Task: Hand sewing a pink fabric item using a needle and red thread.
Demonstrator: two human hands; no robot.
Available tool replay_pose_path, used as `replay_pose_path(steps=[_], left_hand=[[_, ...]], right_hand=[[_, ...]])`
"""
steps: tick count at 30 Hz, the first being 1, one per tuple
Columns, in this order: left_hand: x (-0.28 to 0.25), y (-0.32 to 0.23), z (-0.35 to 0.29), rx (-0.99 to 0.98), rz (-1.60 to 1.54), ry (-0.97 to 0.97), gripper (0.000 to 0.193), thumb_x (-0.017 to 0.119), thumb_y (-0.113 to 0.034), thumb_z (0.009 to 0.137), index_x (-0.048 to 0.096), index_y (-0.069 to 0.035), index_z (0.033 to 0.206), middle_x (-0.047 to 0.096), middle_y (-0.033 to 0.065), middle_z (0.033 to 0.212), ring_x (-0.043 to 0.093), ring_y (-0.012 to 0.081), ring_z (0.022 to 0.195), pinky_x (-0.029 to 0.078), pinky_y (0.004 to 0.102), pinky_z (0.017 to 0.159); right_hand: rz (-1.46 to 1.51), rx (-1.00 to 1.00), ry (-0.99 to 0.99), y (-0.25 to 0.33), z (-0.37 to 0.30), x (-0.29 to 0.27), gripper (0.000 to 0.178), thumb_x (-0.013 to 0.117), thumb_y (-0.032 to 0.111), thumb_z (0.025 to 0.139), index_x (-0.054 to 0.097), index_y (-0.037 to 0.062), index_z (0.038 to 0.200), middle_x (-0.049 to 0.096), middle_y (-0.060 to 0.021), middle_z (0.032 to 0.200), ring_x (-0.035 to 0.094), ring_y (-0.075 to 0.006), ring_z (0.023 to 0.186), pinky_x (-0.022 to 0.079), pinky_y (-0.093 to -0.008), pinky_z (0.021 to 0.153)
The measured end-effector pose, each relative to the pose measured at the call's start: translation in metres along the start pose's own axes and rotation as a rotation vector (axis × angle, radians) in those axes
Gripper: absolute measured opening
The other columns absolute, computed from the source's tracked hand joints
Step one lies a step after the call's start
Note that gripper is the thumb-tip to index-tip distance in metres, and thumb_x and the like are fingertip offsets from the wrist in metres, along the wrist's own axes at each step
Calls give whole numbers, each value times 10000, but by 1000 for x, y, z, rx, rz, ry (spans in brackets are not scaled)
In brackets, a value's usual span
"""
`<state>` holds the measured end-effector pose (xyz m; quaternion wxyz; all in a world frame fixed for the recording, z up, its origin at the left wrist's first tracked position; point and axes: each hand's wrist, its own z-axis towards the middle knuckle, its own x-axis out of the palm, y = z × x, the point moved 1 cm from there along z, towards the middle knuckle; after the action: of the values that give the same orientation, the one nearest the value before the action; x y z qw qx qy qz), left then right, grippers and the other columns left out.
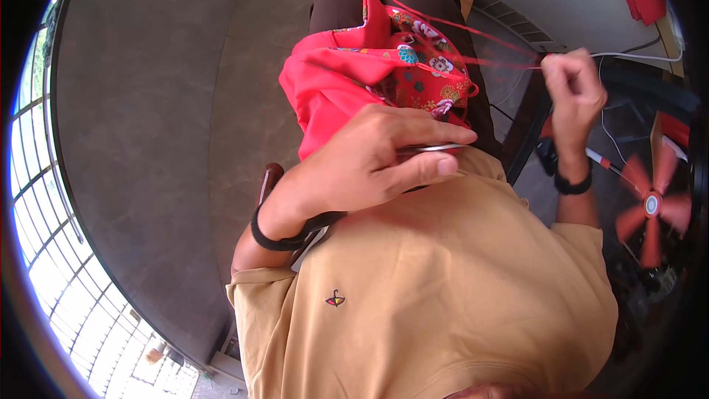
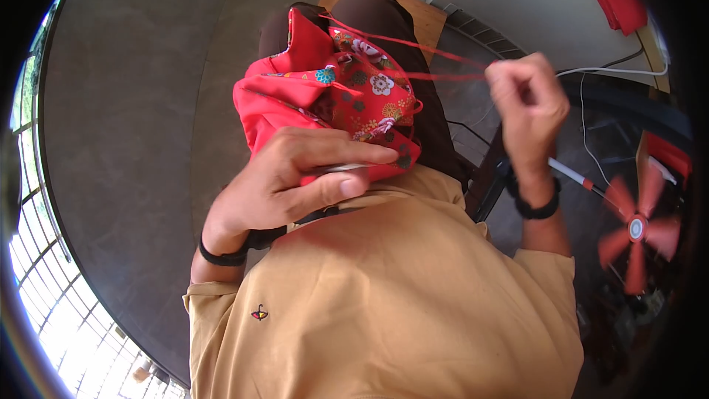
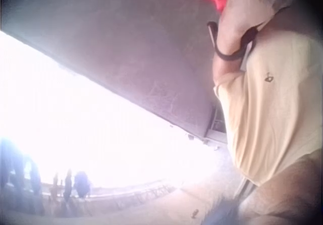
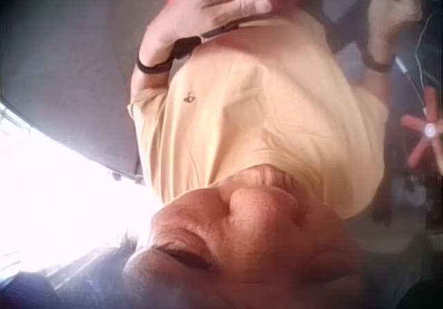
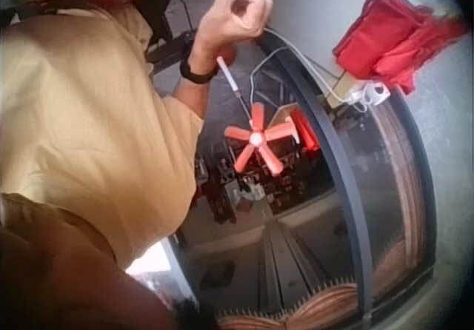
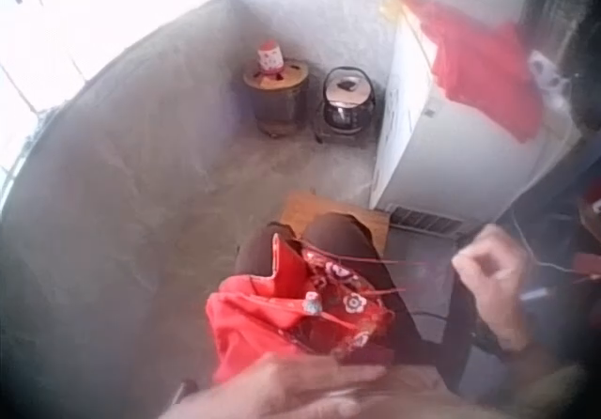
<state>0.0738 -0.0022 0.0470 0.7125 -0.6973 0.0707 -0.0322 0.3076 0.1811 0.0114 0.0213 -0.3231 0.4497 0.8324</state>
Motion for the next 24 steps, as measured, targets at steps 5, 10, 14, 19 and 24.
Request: replay_pose_path(steps=[5, 10, 14, 19, 24], left_hand=[[-45, -17, -25, -190, -56, -534, 193, 676, -23, 970, 733, -22, 1154, 712, 22, 982, 610, 70, 792, 482, 230, 699], [-79, -13, -5, -122, 491, -682, 198, 646, -80, 994, 722, 36, 1136, 737, 48, 951, 647, 79, 803, 514, 221, 717], [-75, 0, 26, -176, 655, -620, 322, 767, -236, 923, 743, 47, 1076, 755, 140, 915, 685, 143, 728, 552, 299, 696], [-67, 14, 45, -254, 764, -560, 253, 787, -189, 887, 771, -25, 1078, 756, 95, 863, 715, 167, 778, 554, 293, 735], [-58, 28, 30, -107, 375, -581, 141, 722, -48, 929, 772, -22, 1058, 770, 60, 917, 689, 92, 827, 542, 250, 783]], right_hand=[[-620, 149, 107, -94, 55, -49, 113, 754, 33, 845, 718, 27, 952, 595, -39, 754, 539, -119, 626, 442, -251, 596], [-448, 52, 340, -77, 66, -12, 358, 739, -8, 828, 665, 62, 1172, 626, -78, 876, 582, -165, 671, 504, -298, 624], [1, 85, 340, -17, 82, 39, 370, 662, -74, 874, 639, 48, 1223, 650, -66, 919, 665, -135, 755, 562, -262, 694], [288, 184, 525, 36, 86, 69, 124, 678, -43, 905, 638, -5, 1016, 657, -49, 900, 711, -124, 784, 532, -229, 656], [269, -104, 468, 58, 83, 81, 101, 741, 7, 882, 641, -12, 881, 657, -70, 773, 638, -140, 689, 503, -284, 644]])
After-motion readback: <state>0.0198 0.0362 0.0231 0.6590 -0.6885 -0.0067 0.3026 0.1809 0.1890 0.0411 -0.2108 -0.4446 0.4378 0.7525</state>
